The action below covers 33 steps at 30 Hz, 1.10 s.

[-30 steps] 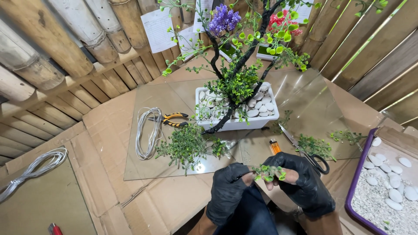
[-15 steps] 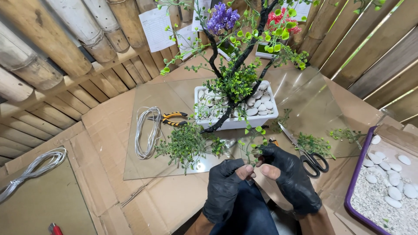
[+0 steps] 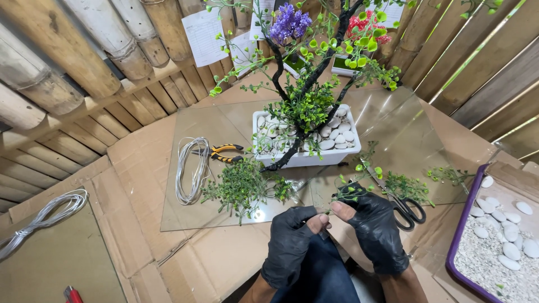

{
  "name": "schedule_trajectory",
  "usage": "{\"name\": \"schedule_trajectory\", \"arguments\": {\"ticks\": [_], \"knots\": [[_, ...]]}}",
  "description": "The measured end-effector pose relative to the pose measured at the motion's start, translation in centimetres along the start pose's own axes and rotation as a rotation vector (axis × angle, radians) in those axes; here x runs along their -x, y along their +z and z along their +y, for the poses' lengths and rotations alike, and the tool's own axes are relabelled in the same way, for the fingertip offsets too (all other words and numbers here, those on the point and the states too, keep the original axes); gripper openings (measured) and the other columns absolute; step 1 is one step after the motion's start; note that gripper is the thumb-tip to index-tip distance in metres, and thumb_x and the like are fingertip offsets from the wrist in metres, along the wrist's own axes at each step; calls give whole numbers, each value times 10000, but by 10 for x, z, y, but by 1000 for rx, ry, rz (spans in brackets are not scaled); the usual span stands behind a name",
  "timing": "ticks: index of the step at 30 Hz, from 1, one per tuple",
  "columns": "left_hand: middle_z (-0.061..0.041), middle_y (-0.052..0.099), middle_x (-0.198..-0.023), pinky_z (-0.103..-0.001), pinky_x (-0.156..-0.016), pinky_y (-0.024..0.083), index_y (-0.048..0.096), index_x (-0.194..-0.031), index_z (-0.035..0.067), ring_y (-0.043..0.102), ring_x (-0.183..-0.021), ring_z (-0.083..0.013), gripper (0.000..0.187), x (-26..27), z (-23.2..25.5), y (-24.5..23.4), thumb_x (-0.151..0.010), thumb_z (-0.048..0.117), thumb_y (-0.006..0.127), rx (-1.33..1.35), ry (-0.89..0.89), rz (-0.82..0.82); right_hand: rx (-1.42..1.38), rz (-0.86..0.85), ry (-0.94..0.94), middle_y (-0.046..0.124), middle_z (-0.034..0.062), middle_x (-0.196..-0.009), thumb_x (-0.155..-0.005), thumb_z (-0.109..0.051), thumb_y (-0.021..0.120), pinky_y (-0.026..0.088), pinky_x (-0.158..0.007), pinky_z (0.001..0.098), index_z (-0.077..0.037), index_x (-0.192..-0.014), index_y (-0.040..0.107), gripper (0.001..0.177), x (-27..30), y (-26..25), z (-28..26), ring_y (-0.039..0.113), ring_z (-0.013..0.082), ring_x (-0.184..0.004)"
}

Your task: The person arranges small artificial green leafy branches into a white rectangular planter containing a black artificial tree and white stones. They use scissors to trim the branches and a lighter to heat the stems before inserting them into the planter.

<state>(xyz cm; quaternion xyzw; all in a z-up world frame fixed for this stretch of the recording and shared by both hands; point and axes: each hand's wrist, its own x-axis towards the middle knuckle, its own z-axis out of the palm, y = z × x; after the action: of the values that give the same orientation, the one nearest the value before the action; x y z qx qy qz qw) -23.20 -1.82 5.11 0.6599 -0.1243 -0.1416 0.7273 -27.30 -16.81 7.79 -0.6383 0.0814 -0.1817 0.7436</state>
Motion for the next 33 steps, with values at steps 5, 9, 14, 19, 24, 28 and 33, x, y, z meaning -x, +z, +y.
{"name": "schedule_trajectory", "arguments": {"ticks": [5,9,14,19,24,28,33], "knots": [[-36,745,-748,-284,-747,531,767,-770,63,668,-723,-155,280,-2,-1,-2,-971,232,669,183,-28,-40,152,-66,-30,573,-6,-724,-798,-135,784,462,-684,334,-86,-755,645,154,4,-9,2,555,159,-708],[-93,747,-744,-314,-738,599,799,-1005,-9,707,-711,-201,217,-5,-19,-3,-943,176,705,333,-37,-20,-75,-198,64,709,144,-978,-674,18,882,587,-793,385,56,-1015,766,362,8,-10,13,712,262,-867],[-59,702,-700,-321,-773,544,717,-775,49,657,-705,-182,287,-4,-8,-1,-1000,214,650,309,-10,-128,304,-81,-80,746,46,-803,-796,-79,811,562,-736,315,-66,-643,771,159,2,-3,6,711,177,-789],[-63,695,-696,-334,-785,555,697,-740,47,662,-698,-191,322,-6,-4,-3,-999,229,635,268,17,-149,272,19,8,800,80,-817,-770,-40,837,591,-746,327,-21,-772,811,33,2,-11,30,731,190,-796],[-82,667,-674,-336,-696,550,674,-715,30,647,-625,-213,328,-14,-9,0,-991,207,655,362,40,-126,195,-1,-45,816,108,-787,-816,-39,793,619,-664,304,8,-804,822,57,0,0,23,752,184,-724],[-13,664,-690,-324,-769,531,704,-762,76,629,-692,-153,293,-25,-12,-5,-1007,219,628,168,140,-62,500,59,-163,745,19,-812,-833,-126,807,552,-715,297,-82,-858,797,52,-11,-6,39,684,142,-768],[-11,670,-754,-322,-738,524,701,-794,96,626,-728,-148,265,-41,-15,-6,-1022,209,626,158,224,-41,618,29,-366,731,5,-855,-886,-157,781,547,-730,300,-118,-942,762,71,-35,-3,43,696,150,-777]]}}
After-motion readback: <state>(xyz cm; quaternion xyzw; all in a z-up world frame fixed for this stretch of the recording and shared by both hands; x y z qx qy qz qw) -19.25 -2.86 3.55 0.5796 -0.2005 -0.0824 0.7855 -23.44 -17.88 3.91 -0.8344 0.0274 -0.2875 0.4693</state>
